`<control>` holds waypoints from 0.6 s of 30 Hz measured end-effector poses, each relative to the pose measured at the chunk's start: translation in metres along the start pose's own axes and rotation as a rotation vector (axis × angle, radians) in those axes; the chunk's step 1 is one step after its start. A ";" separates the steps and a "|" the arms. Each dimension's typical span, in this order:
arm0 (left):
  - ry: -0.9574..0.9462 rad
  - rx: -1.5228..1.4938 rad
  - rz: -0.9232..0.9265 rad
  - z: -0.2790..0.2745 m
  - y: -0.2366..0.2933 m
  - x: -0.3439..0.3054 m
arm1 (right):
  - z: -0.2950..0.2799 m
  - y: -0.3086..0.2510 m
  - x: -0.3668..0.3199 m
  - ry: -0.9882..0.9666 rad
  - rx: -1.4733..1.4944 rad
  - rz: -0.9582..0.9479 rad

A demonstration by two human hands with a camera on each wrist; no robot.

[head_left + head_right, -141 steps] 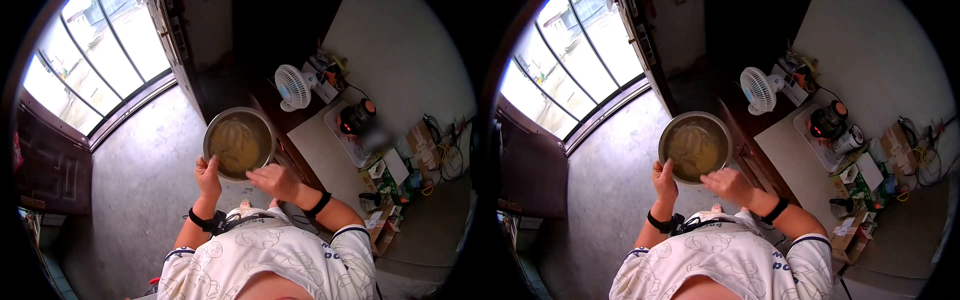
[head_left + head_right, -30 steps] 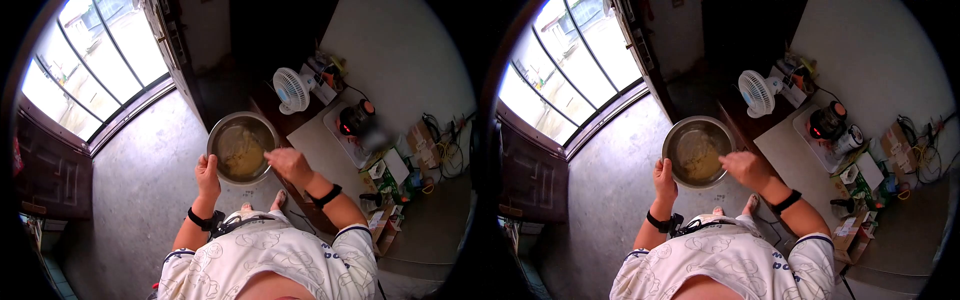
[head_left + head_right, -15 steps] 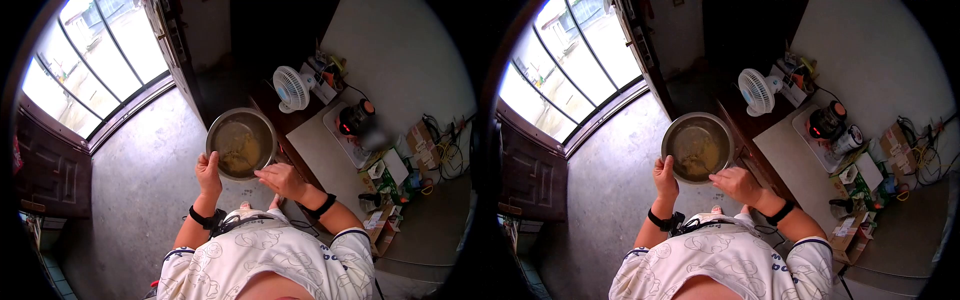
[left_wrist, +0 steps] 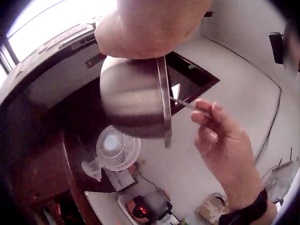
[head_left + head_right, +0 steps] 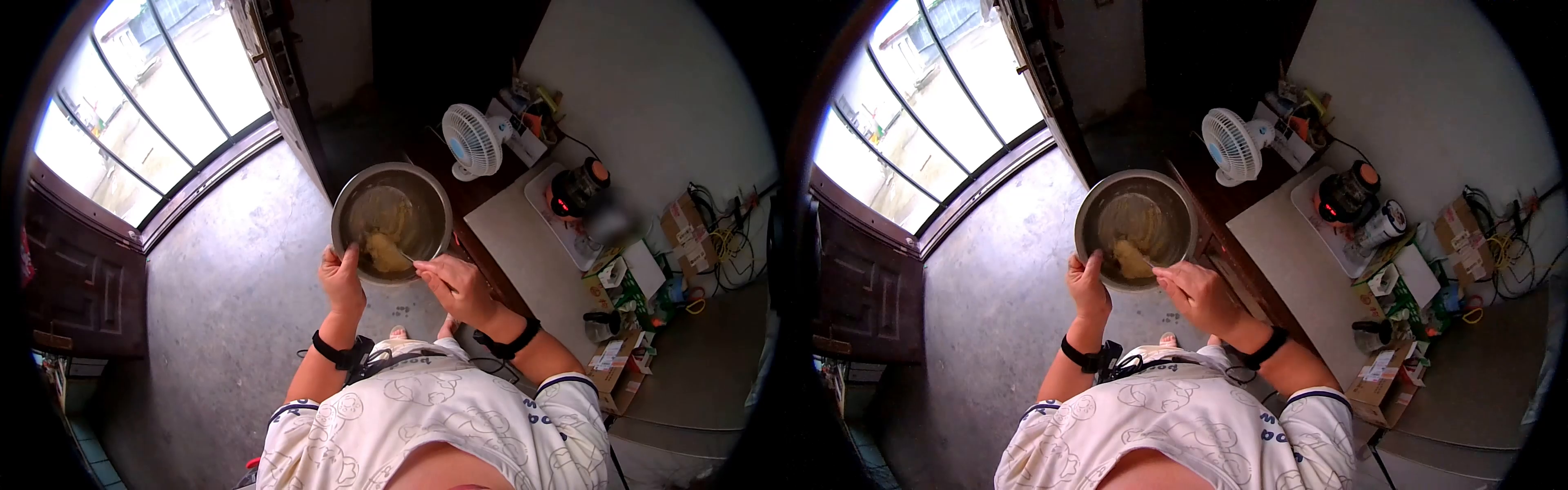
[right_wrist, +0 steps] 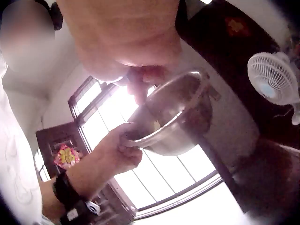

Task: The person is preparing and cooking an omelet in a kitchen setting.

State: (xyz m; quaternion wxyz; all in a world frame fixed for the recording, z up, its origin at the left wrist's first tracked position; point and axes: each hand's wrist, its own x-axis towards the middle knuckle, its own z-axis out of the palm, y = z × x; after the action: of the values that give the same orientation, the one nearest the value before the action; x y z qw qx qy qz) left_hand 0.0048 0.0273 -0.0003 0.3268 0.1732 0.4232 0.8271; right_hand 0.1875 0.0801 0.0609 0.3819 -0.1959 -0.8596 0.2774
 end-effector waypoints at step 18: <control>-0.003 0.074 0.039 -0.002 0.007 0.000 | 0.007 0.020 -0.010 -0.006 0.261 0.521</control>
State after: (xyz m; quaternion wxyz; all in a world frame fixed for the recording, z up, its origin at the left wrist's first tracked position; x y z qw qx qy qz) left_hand 0.0007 0.0232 0.0037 0.3045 0.1947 0.4495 0.8169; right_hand 0.1910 0.0876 0.0388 0.3172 -0.3582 -0.7385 0.4751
